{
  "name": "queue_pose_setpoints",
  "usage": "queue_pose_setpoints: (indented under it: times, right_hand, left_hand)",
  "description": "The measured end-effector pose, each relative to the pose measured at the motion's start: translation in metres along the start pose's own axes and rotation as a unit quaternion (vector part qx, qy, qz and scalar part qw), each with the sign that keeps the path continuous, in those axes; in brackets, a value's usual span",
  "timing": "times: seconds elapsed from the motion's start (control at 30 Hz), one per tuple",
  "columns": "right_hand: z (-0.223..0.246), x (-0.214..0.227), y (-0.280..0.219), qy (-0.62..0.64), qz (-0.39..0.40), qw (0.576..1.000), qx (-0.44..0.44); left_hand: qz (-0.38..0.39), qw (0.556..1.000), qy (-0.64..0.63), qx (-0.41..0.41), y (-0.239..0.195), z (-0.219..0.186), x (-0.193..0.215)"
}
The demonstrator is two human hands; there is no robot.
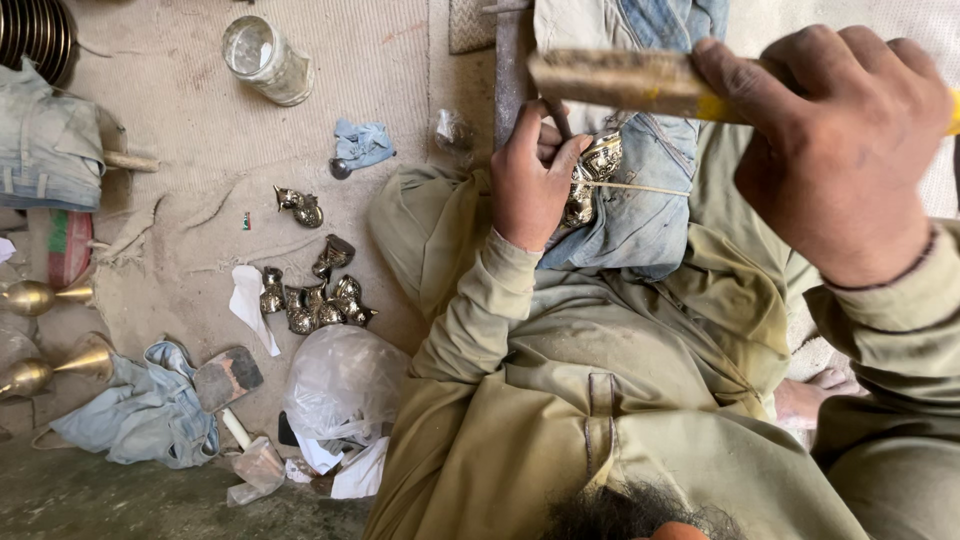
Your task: The person sits on the floor and uses a hammer and chisel to shape small brass decorative objects. They repeatedly strike the chisel against the metal pieces, occasionally rotating them to work on different sides.
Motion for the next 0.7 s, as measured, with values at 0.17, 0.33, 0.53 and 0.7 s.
queue_pose_setpoints:
  times: [0.17,0.33,0.53,0.7]
  right_hand:
    - [0.010,0.004,0.001,-0.051,0.022,0.998,0.014]
    - [0.010,0.005,0.008,-0.036,0.012,0.999,0.009]
    - [0.015,0.004,0.009,-0.105,0.075,0.991,0.037]
    - [0.023,0.009,0.007,-0.127,0.057,0.989,0.052]
  left_hand:
    - [-0.020,1.000,0.016,0.003,-0.003,0.001,0.003]
    - [0.000,1.000,-0.015,0.010,-0.003,0.001,0.001]
    - [0.001,0.999,-0.046,0.010,-0.005,0.003,0.001]
    - [-0.012,0.997,-0.077,0.012,-0.011,0.008,0.000]
Point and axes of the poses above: each hand's wrist, its own y-axis towards the middle knuckle, its own x-axis out of the back of the hand, z = x × y, the point moved 10 cm from there along y, towards the middle knuckle, and after that the axes turned 1 degree about -z, right-handed, at the moved point
